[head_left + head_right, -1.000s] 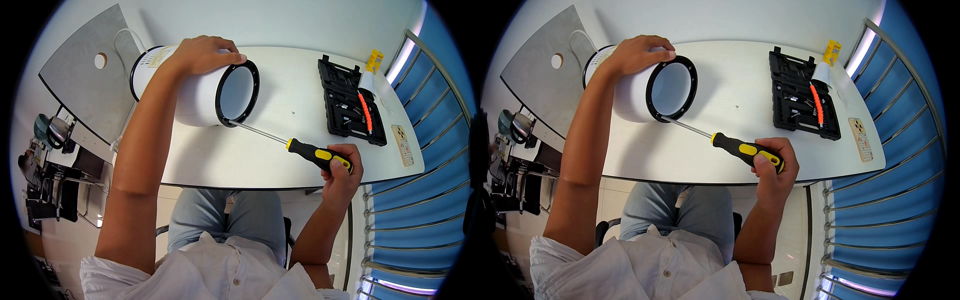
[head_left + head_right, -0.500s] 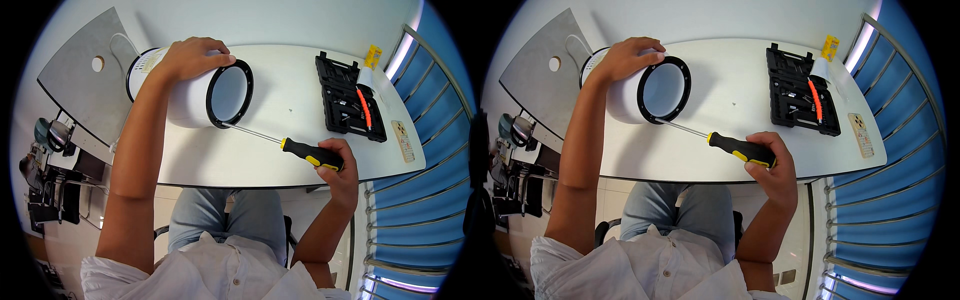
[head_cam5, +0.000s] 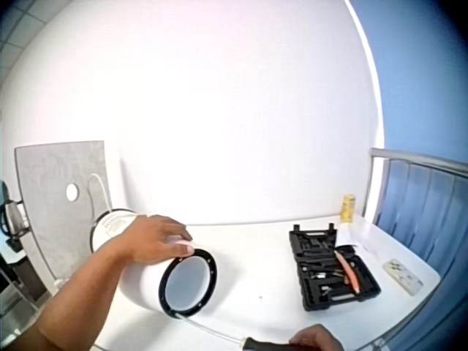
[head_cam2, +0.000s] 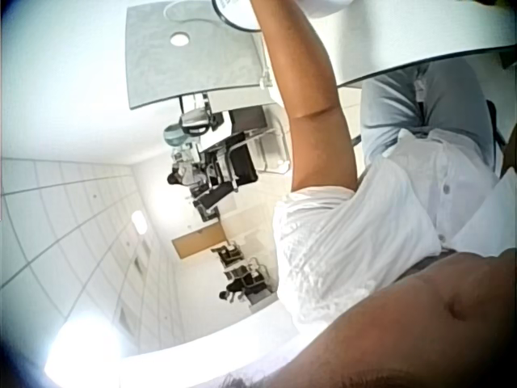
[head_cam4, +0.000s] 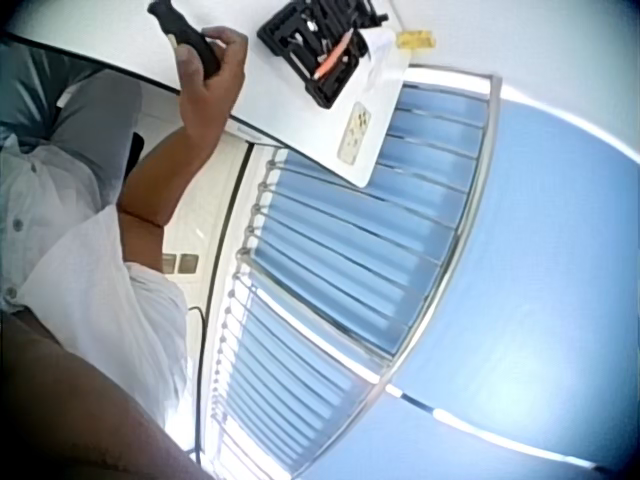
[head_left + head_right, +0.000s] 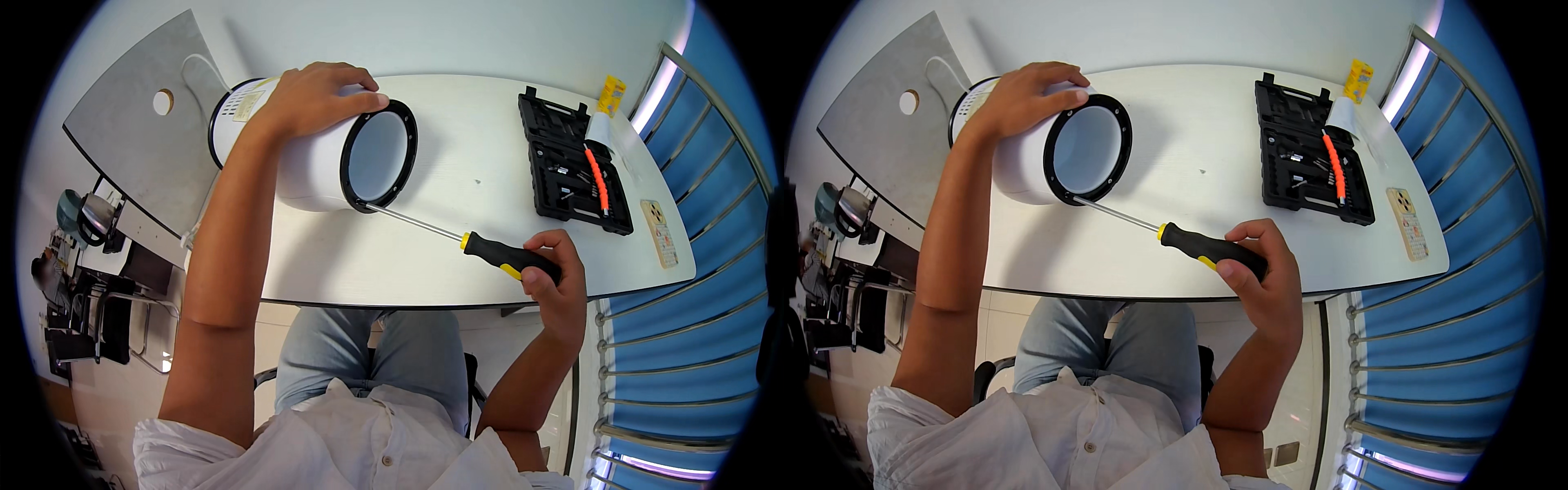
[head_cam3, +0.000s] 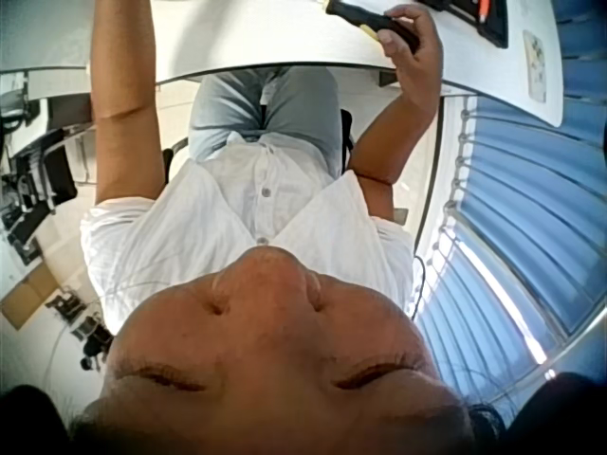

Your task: The person removes a teal fan from the desk and then uses a screwdriver to unscrew and detach the front ring of a white Cestbon appliance. The person places the removed ring on the desk.

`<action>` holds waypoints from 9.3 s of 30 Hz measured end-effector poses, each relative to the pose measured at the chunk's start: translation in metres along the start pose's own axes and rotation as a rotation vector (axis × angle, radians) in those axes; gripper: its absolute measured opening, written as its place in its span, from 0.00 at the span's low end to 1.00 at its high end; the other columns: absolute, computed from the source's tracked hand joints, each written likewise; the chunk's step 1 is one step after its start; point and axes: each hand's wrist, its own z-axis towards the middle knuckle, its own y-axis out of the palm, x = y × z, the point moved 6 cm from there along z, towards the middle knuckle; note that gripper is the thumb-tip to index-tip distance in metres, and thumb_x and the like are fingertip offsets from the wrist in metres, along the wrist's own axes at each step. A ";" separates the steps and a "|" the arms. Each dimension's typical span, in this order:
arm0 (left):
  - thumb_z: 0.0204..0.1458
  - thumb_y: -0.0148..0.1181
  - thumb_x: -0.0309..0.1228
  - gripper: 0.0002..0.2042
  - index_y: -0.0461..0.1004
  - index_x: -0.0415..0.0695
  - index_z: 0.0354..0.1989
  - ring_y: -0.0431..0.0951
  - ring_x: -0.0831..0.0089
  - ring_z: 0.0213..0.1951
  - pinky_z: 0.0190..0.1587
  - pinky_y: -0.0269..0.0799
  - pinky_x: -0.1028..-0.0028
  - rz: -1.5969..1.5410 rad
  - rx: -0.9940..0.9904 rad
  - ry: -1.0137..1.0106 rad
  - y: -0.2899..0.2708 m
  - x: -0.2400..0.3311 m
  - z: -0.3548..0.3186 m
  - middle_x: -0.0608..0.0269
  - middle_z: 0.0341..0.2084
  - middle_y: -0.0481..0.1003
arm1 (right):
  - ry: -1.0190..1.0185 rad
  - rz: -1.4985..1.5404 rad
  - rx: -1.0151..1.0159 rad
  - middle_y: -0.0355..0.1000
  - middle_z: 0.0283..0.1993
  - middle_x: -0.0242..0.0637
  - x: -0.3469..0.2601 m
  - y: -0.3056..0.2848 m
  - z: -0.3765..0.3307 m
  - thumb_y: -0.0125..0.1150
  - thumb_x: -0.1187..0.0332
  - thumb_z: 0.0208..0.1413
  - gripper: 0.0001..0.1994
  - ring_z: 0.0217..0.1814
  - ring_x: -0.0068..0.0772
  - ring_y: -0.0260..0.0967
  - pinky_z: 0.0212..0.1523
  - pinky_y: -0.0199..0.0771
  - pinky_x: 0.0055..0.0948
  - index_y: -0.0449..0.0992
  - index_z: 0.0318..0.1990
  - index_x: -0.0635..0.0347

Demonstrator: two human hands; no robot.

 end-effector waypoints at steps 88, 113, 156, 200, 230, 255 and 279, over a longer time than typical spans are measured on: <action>0.44 0.51 0.60 0.25 0.80 0.55 0.39 0.71 0.64 0.49 0.50 0.58 0.64 -0.001 -0.022 -0.030 0.002 -0.008 0.003 0.63 0.41 0.78 | 0.087 -0.298 0.064 0.68 0.29 0.33 -0.009 0.005 -0.003 0.63 0.61 0.51 0.16 0.28 0.22 0.62 0.28 0.63 0.23 0.73 0.43 0.62; 0.44 0.52 0.60 0.25 0.79 0.54 0.40 0.70 0.63 0.51 0.52 0.57 0.63 0.009 -0.016 -0.036 0.004 -0.011 0.003 0.63 0.44 0.77 | -0.151 -0.380 -0.017 0.63 0.30 0.35 -0.012 0.014 0.003 0.68 0.69 0.35 0.18 0.28 0.29 0.61 0.31 0.62 0.24 0.69 0.36 0.60; 0.43 0.53 0.61 0.28 0.79 0.53 0.42 0.68 0.62 0.55 0.57 0.54 0.58 -0.018 -0.045 -0.052 0.002 -0.012 0.000 0.61 0.47 0.75 | -0.180 -0.566 -0.070 0.66 0.37 0.41 -0.019 0.022 -0.002 0.70 0.72 0.37 0.21 0.35 0.34 0.68 0.36 0.69 0.28 0.72 0.43 0.61; 0.46 0.59 0.47 0.22 0.75 0.47 0.47 0.70 0.58 0.53 0.58 0.60 0.61 0.009 0.060 -0.005 -0.009 -0.001 -0.007 0.59 0.50 0.73 | 0.257 -0.708 0.126 0.75 0.34 0.43 0.009 -0.018 0.002 0.66 0.66 0.45 0.15 0.35 0.39 0.73 0.38 0.70 0.31 0.72 0.40 0.61; 0.50 0.57 0.30 0.05 0.78 0.45 0.32 0.77 0.60 0.33 0.34 0.73 0.63 0.035 -0.235 0.182 0.164 0.103 -0.033 0.62 0.31 0.75 | 0.282 -0.664 0.099 0.71 0.28 0.40 0.018 -0.056 -0.009 0.62 0.69 0.44 0.14 0.28 0.31 0.66 0.32 0.67 0.27 0.71 0.38 0.63; 0.48 0.59 0.25 0.13 0.77 0.48 0.43 0.74 0.60 0.43 0.42 0.72 0.65 -0.259 -0.061 -0.033 0.183 0.093 -0.017 0.61 0.39 0.73 | 0.294 -0.482 0.578 0.71 0.38 0.39 0.025 -0.086 -0.011 0.60 0.66 0.50 0.15 0.37 0.26 0.67 0.40 0.67 0.24 0.71 0.43 0.63; 0.53 0.52 0.55 0.26 0.75 0.48 0.50 0.73 0.60 0.49 0.54 0.65 0.67 -0.089 -0.271 -0.120 0.013 -0.028 0.035 0.54 0.46 0.75 | 0.109 -0.484 0.036 0.70 0.23 0.38 0.012 0.006 0.008 0.64 0.65 0.44 0.13 0.23 0.29 0.65 0.27 0.63 0.26 0.75 0.37 0.62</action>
